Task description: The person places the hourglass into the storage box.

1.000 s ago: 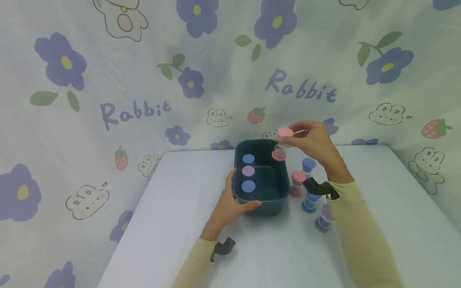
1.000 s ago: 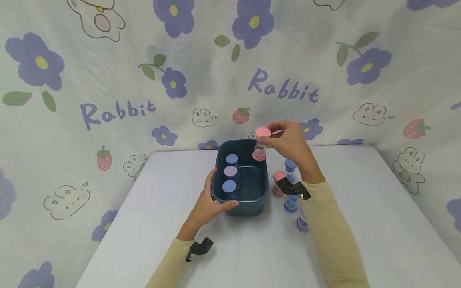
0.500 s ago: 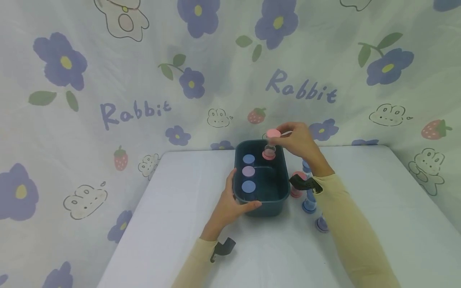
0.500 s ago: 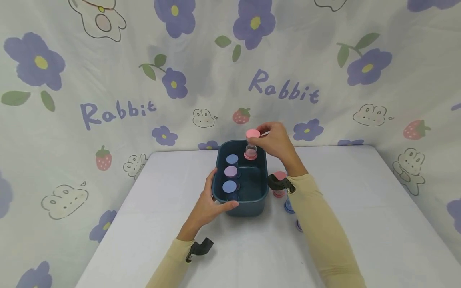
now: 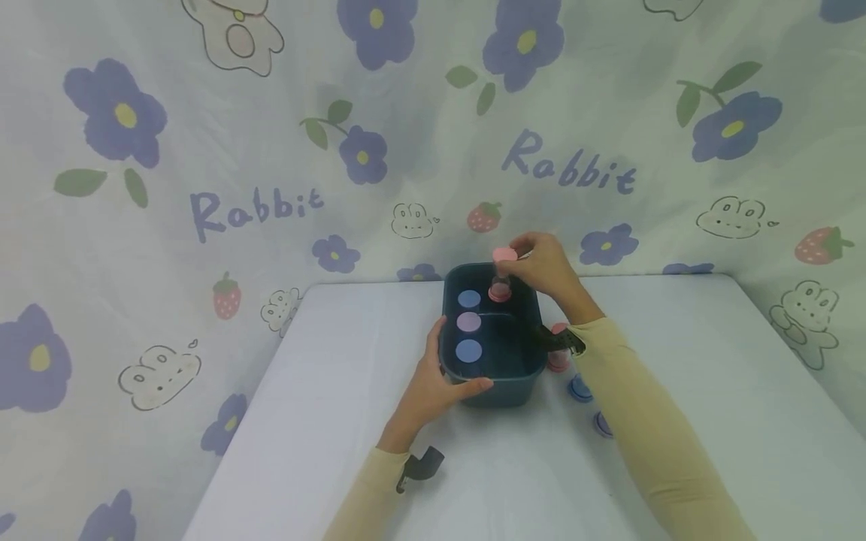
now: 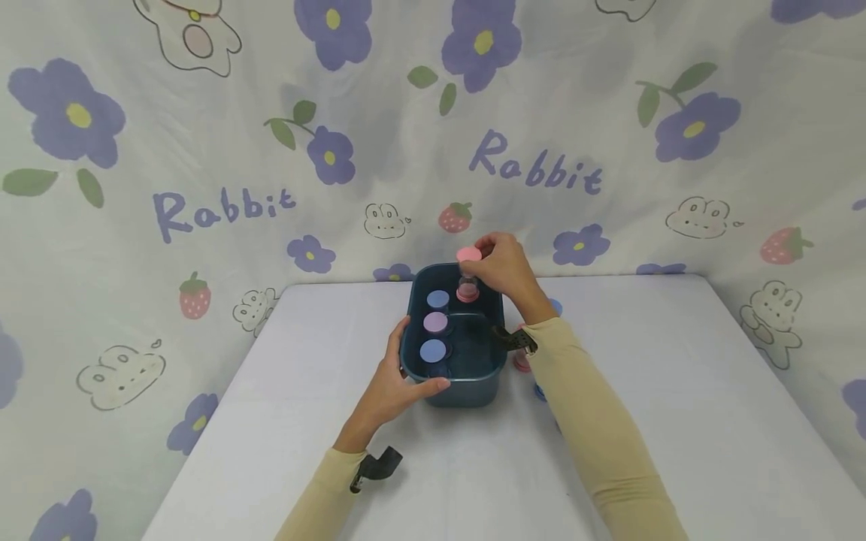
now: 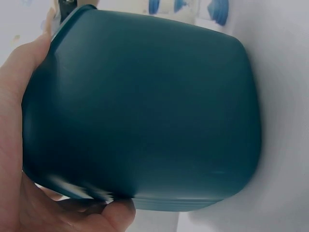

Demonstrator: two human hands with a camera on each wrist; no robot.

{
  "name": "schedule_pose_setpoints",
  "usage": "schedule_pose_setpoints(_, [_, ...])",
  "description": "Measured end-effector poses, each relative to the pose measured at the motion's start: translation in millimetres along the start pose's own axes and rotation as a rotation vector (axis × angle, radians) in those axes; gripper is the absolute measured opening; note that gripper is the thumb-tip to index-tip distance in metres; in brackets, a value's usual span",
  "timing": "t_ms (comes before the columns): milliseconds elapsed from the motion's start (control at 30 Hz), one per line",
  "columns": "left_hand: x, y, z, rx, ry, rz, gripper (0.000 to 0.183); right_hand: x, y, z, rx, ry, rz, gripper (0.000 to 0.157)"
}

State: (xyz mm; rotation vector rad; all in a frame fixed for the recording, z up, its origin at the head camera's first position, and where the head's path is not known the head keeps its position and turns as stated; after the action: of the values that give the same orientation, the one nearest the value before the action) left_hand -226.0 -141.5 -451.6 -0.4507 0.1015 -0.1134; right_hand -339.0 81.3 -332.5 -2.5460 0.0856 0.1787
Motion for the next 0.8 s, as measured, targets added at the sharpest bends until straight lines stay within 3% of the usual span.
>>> schedule_pose_setpoints(567, [2.6, -0.6, 2.5, -0.004, 0.007, 0.007, 0.126, -5.6, 22.8, 19.2, 0.104, 0.015, -0.114, 0.05])
schedule_pose_setpoints(800, [3.7, -0.9, 2.4, -0.01, 0.01, 0.005, 0.126, -4.3, 31.5, 18.1, 0.131, -0.057, -0.181, 0.044])
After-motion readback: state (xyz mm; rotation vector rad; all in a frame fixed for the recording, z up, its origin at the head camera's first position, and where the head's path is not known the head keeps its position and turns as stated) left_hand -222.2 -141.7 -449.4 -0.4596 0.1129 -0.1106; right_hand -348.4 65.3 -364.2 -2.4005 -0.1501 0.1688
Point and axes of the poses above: each hand's wrist, its own x-axis away from the middle knuckle, its own y-axis out of the palm, z = x × y, the point moved 6 cm from there along -x, towards the middle knuckle, and after that the axes turned 5 degrees about z, right-handed, at the moved point
